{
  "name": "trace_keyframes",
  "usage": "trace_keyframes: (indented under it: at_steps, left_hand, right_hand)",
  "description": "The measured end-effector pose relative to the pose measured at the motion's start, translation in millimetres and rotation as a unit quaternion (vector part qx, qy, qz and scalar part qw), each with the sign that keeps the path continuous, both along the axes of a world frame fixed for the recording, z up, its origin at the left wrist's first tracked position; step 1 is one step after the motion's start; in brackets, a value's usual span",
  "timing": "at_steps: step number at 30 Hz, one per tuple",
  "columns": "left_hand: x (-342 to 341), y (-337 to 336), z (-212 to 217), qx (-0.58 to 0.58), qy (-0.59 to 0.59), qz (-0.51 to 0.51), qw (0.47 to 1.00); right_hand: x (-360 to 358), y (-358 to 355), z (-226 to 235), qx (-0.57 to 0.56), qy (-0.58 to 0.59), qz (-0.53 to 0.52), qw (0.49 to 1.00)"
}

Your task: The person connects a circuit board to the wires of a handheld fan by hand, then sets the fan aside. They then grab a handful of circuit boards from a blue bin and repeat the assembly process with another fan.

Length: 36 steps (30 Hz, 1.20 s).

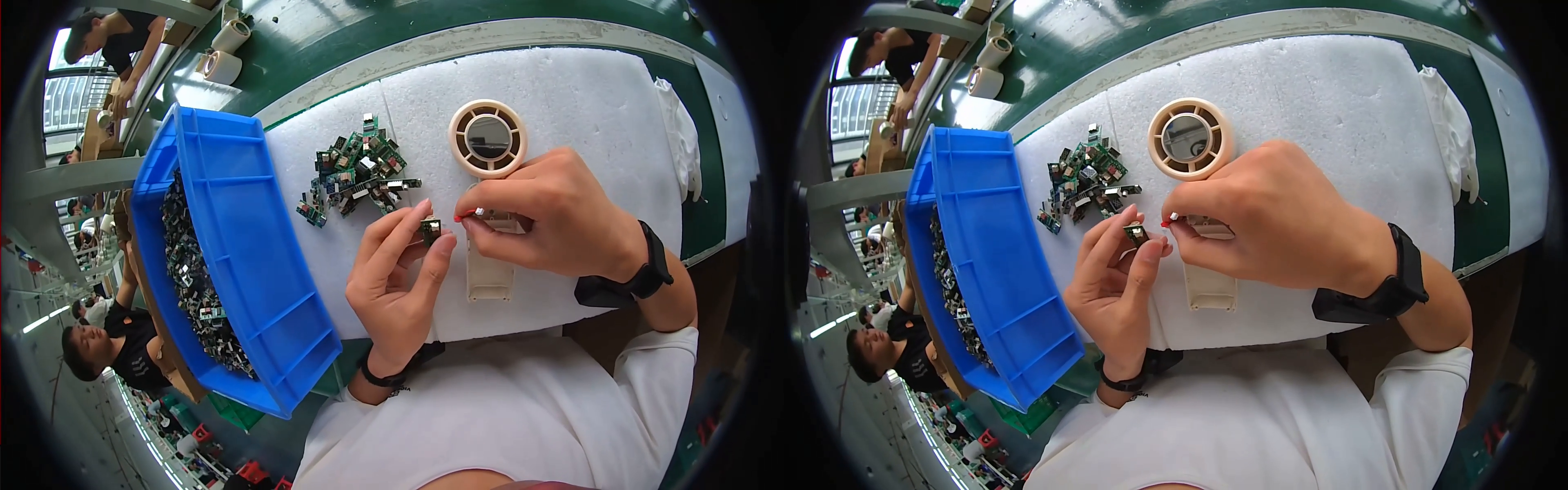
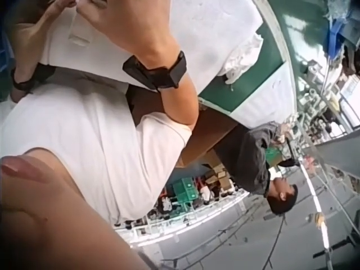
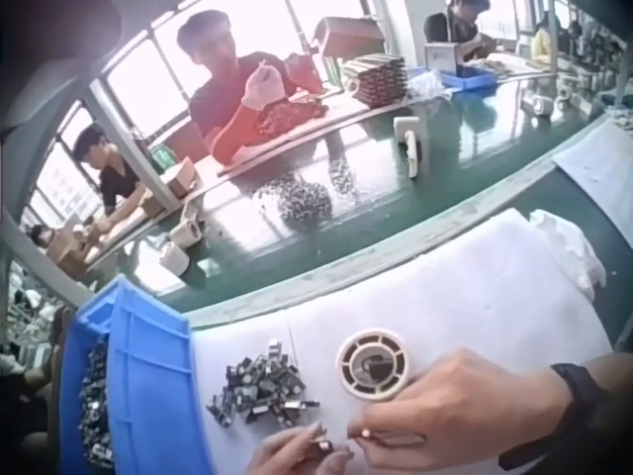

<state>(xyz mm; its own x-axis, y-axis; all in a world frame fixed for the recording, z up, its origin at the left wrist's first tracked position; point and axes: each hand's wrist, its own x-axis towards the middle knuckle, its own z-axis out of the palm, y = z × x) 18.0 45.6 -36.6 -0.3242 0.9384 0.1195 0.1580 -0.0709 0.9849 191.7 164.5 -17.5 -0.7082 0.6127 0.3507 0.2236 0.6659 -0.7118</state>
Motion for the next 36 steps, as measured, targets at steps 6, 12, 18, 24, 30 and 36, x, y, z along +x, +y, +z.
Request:
trace_keyframes:
  at_steps: [6, 12, 18, 24, 30, 36]
  left_hand:
    - [4.9, 0.3, -4.6, 0.031, -0.021, -0.003, 0.999]
    - [5.1, -0.2, -3.3, 0.044, 0.024, -0.013, 0.999]
    - [3.7, -4.1, -0.2, 0.028, 0.055, -0.027, 0.998]
    - [8.6, -1.7, -2.6, 0.06, 0.023, -0.025, 0.998]
    - [10.0, -2.7, -3.2, 0.056, 0.007, -0.03, 0.998]
    - [9.3, -4.5, -3.5, 0.061, 0.048, -0.047, 0.996]
  right_hand:
    - [4.7, -0.5, -1.6, 0.01, 0.003, 0.026, 1.0]
    - [6.6, -2.9, -2.8, -0.013, 0.028, 0.045, 0.999]
    - [8.8, -3.9, 1.0, -0.041, 0.015, 0.047, 0.998]
    - [10.4, -4.6, 5.5, -0.058, -0.001, 0.044, 0.997]
    - [14.9, -3.8, 5.0, -0.013, 0.01, 0.042, 0.999]
    - [17.0, -3.2, 3.6, 0.004, 0.017, 0.049, 0.999]
